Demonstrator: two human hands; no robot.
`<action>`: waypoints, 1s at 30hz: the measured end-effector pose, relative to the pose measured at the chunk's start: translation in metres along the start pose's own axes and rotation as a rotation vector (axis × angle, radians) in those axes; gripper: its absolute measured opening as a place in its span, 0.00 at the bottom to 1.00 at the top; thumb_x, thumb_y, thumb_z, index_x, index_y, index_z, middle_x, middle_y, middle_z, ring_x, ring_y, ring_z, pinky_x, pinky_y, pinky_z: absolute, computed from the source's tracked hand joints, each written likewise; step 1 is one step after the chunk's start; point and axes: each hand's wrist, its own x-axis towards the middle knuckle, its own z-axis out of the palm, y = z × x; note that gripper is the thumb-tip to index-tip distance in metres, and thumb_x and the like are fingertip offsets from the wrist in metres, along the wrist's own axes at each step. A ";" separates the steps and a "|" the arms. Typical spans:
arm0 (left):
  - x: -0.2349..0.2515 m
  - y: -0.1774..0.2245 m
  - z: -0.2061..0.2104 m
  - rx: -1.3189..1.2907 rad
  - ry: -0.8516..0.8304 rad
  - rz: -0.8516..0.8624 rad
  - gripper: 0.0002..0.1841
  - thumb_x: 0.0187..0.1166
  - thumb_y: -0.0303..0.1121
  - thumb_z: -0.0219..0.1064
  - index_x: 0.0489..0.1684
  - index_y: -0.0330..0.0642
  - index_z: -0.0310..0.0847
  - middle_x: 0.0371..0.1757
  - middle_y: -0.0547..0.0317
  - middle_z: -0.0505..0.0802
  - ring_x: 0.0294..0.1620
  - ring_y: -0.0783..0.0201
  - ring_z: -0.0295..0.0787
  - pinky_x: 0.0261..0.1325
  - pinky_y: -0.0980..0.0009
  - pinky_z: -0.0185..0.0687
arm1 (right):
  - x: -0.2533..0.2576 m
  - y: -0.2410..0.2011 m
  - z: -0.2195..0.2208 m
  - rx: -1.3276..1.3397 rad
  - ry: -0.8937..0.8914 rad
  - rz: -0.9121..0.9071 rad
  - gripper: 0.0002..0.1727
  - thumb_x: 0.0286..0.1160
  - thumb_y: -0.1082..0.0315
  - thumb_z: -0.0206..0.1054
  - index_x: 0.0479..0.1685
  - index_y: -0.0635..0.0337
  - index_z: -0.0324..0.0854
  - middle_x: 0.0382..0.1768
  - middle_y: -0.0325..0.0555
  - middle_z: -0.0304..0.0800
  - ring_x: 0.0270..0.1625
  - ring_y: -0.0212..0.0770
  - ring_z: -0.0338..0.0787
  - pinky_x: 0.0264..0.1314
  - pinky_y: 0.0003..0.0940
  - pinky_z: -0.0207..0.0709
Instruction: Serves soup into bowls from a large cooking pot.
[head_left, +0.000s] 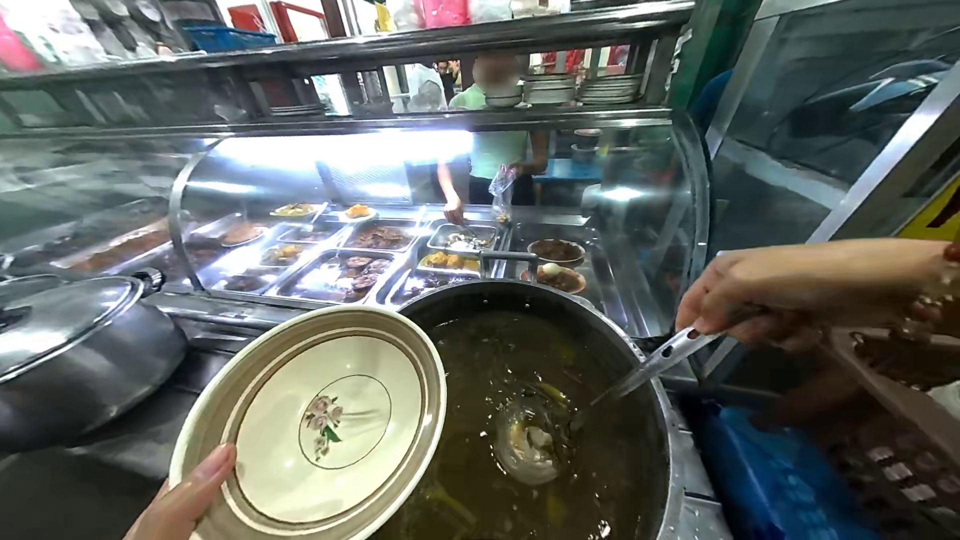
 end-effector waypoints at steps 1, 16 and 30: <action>0.000 0.001 0.003 0.005 0.012 -0.011 0.13 0.93 0.42 0.46 0.65 0.50 0.68 0.55 0.65 0.93 0.56 0.65 0.94 0.63 0.59 0.91 | -0.001 -0.006 -0.001 -0.037 0.001 0.023 0.12 0.86 0.71 0.57 0.36 0.60 0.85 0.11 0.35 0.70 0.08 0.26 0.65 0.10 0.17 0.58; 0.012 0.010 0.019 0.067 0.078 -0.140 0.16 0.94 0.40 0.41 0.73 0.50 0.61 0.53 0.61 0.93 0.51 0.64 0.96 0.53 0.61 0.95 | -0.012 -0.025 0.016 -0.272 0.036 -0.009 0.12 0.86 0.73 0.59 0.34 0.64 0.86 0.14 0.39 0.74 0.11 0.28 0.68 0.16 0.20 0.60; 0.035 0.000 0.017 0.165 0.127 -0.216 0.24 0.94 0.45 0.43 0.86 0.52 0.55 0.62 0.48 0.90 0.53 0.53 0.95 0.47 0.57 0.95 | -0.002 0.036 -0.019 0.089 -0.040 -0.186 0.15 0.84 0.75 0.55 0.37 0.61 0.90 0.10 0.37 0.74 0.10 0.26 0.72 0.13 0.17 0.65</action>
